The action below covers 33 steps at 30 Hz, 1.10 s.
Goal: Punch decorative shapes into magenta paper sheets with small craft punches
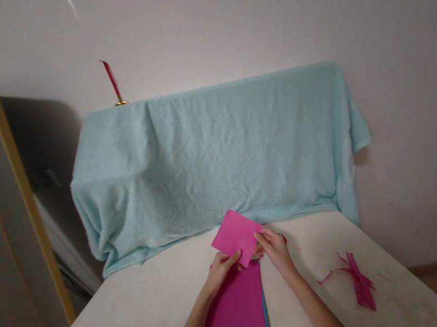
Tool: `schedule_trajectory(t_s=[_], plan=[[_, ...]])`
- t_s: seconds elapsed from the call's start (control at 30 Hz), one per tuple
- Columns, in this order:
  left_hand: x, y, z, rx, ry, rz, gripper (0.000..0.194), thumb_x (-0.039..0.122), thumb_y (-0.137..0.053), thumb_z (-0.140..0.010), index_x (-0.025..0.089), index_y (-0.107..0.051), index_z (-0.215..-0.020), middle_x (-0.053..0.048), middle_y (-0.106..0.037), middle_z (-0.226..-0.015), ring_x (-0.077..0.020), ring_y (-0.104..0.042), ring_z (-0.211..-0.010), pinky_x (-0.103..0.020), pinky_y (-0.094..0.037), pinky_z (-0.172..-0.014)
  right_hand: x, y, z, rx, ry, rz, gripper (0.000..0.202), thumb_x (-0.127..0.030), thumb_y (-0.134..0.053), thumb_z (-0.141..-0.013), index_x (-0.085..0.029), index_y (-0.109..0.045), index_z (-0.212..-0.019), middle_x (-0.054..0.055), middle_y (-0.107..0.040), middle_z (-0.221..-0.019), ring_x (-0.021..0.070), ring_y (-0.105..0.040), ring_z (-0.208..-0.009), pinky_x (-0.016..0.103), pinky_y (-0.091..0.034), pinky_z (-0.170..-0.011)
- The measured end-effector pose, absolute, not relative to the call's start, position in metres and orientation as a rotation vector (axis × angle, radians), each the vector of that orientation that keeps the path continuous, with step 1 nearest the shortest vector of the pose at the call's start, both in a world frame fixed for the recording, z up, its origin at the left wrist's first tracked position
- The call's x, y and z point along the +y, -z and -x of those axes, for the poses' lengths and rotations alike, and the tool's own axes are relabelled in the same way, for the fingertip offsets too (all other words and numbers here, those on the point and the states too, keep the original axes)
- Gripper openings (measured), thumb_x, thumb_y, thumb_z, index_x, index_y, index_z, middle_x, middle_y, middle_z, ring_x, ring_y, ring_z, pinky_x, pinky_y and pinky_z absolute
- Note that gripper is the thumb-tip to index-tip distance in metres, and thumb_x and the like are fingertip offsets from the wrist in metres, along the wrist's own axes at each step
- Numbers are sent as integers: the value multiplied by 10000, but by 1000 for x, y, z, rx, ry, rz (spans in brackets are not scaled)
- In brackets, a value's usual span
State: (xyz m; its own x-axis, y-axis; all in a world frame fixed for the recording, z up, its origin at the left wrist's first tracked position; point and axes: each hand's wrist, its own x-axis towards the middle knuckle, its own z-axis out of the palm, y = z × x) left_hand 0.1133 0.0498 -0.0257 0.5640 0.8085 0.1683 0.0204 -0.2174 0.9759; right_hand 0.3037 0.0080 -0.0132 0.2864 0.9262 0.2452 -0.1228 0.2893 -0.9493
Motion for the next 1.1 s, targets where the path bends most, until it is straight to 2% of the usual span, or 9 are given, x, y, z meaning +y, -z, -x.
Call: schedule_trajectory(t_s=[0.1, 0.23, 0.3, 0.4, 0.47, 0.53, 0.67, 0.9, 1.1], plan=[[51, 28, -115, 759, -869, -1649, 528, 596, -532, -818, 131, -702, -635, -79, -683, -656, -193, -610, -656, -283, -428, -700, 5, 7, -302, -1030, -888, 1021, 448, -597, -698, -693, -176, -589, -801, 31, -662, -601, 173, -621, -474, 264, -494, -481], [57, 35, -116, 893, -1009, -1586, 570, 623, -502, -817, 123, -698, -626, -92, -672, -621, -200, -609, -623, -284, -427, -667, 1, 0, -300, -1050, -817, 1131, 547, -666, -618, -715, -161, -625, -925, 92, -710, -814, 166, -630, -512, 270, -497, -506], [63, 39, -113, 988, -1135, -1547, 570, 625, -503, -812, 120, -687, -621, -79, -652, -590, -189, -584, -589, -278, -410, -625, -1, -4, -302, -1068, -760, 1181, 566, -684, -565, -744, -157, -627, -940, 98, -707, -828, 171, -634, -534, 269, -495, -521], [72, 45, -105, 1103, -1283, -1474, 566, 634, -512, -798, 115, -676, -642, -50, -607, -540, -168, -534, -539, -264, -372, -559, -9, -11, -320, -1149, -641, 1301, 516, -651, -543, -780, -163, -636, -922, 54, -682, -727, 155, -607, -512, 241, -458, -493], [77, 48, -100, 1149, -1300, -1414, 580, 654, -516, -783, 111, -670, -652, -42, -588, -524, -158, -512, -510, -259, -360, -536, -18, -16, -344, -1315, -620, 1485, 453, -618, -605, -748, -168, -650, -768, 21, -636, -594, 137, -562, -470, 214, -389, -438], [81, 50, -97, 1182, -1306, -1388, 605, 680, -515, -767, 112, -654, -609, -49, -584, -517, -158, -519, -512, -259, -370, -547, -29, -17, -370, -1451, -696, 1705, 438, -591, -659, -706, -169, -616, -596, 0, -569, -462, 116, -483, -390, 210, -310, -387], [83, 52, -98, 1181, -1333, -1413, 648, 713, -485, -765, 120, -628, -546, -74, -604, -527, -175, -560, -544, -269, -397, -594, -49, -10, -400, -1711, -1040, 1970, 436, -523, -761, -593, -161, -570, -446, 7, -499, -330, 106, -412, -298, 220, -267, -357], [85, 53, -98, 1237, -1341, -1423, 693, 757, -458, -749, 122, -612, -518, -78, -601, -510, -176, -551, -526, -271, -385, -581, -58, -3, -372, -1575, -1202, 2189, 322, -311, -813, -473, -176, -521, -446, 58, -538, -320, 181, -518, -301, 214, -297, -330], [85, 51, -97, 1226, -1334, -1430, 671, 737, -477, -755, 120, -628, -539, -76, -605, -518, -177, -557, -541, -272, -390, -594, -50, 0, -366, -1545, -1129, 2098, 194, -250, -730, -566, -177, -553, -598, 26, -535, -321, 192, -551, -321, 204, -317, -334]])
